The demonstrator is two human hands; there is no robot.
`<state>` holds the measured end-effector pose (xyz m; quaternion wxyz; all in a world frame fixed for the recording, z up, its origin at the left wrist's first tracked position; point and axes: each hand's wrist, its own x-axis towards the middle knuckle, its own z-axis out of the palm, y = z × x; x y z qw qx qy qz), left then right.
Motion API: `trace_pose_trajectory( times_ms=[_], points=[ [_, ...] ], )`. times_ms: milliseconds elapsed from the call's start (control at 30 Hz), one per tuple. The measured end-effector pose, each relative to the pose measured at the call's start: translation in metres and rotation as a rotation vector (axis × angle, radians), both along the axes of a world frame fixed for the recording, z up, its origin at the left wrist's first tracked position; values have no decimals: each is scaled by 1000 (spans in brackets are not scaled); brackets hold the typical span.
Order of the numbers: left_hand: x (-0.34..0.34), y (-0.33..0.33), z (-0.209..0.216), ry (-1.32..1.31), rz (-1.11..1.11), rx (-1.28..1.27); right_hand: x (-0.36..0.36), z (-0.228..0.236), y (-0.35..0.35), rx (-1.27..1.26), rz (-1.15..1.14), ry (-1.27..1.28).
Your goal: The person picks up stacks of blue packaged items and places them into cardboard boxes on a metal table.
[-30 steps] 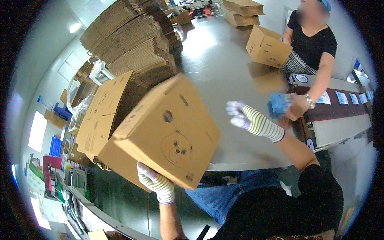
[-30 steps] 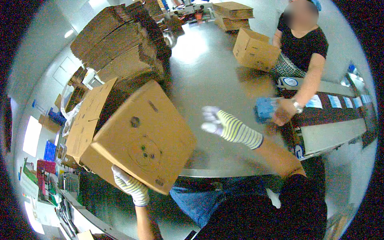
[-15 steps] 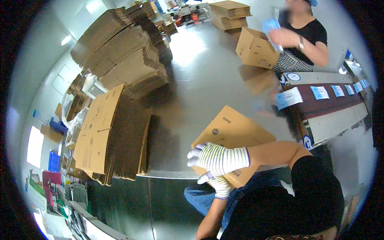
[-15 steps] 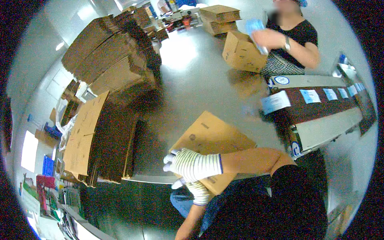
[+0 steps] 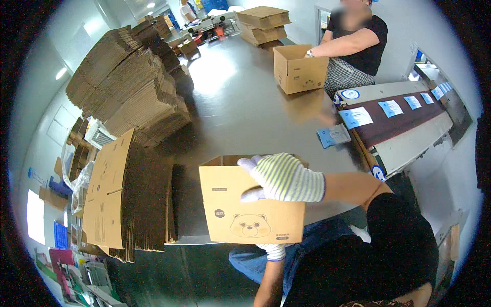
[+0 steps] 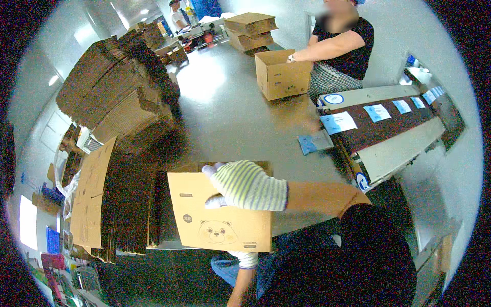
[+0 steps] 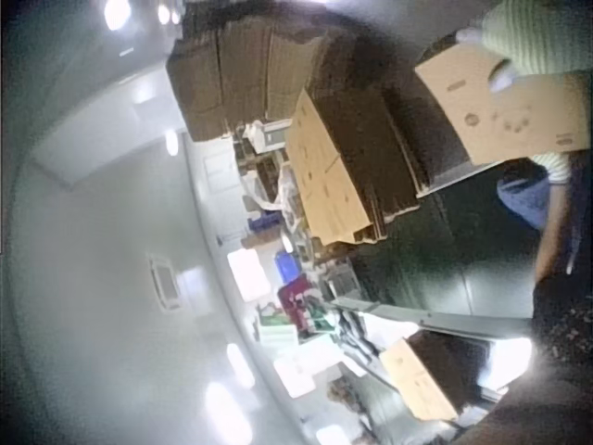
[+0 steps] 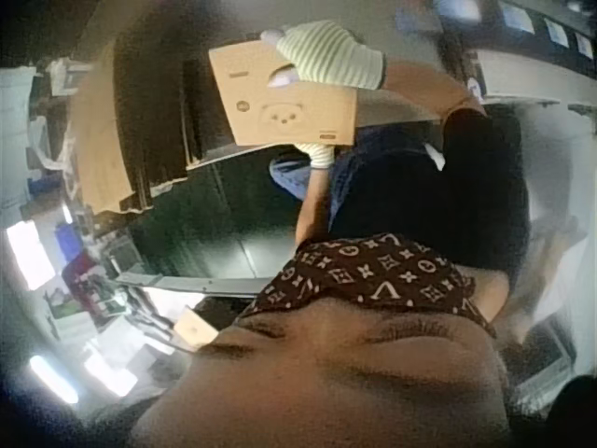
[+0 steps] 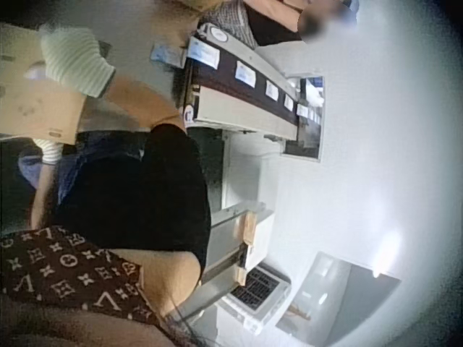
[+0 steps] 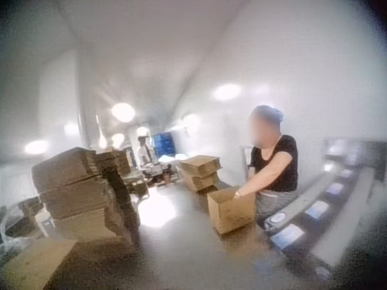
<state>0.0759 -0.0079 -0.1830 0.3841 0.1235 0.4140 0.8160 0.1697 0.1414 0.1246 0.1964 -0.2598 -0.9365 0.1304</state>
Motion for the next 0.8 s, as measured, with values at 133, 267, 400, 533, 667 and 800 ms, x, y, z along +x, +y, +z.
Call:
trace_pose_trajectory(
  times_ms=[133, 267, 400, 533, 667, 800],
  points=[
    [-22, -18, -39, -160, -239, 158, -29, -29, -23, 15, 151, -176],
    [-13, -31, -3, -73, -173, -207, -38, -75, -65, 245, 145, -64],
    [-105, -74, 27, 474, -398, -629, -19, -73, -32, 225, 410, 5],
    [-122, -75, 128, 699, 141, -635, -7, -101, -3, 378, 547, -72],
    [-120, -56, 218, 2095, 181, -648, -8, -89, 25, 327, 592, 111],
    [-126, -36, 217, 2272, -102, -485, -24, -87, 43, 301, 534, 347]
  ],
)
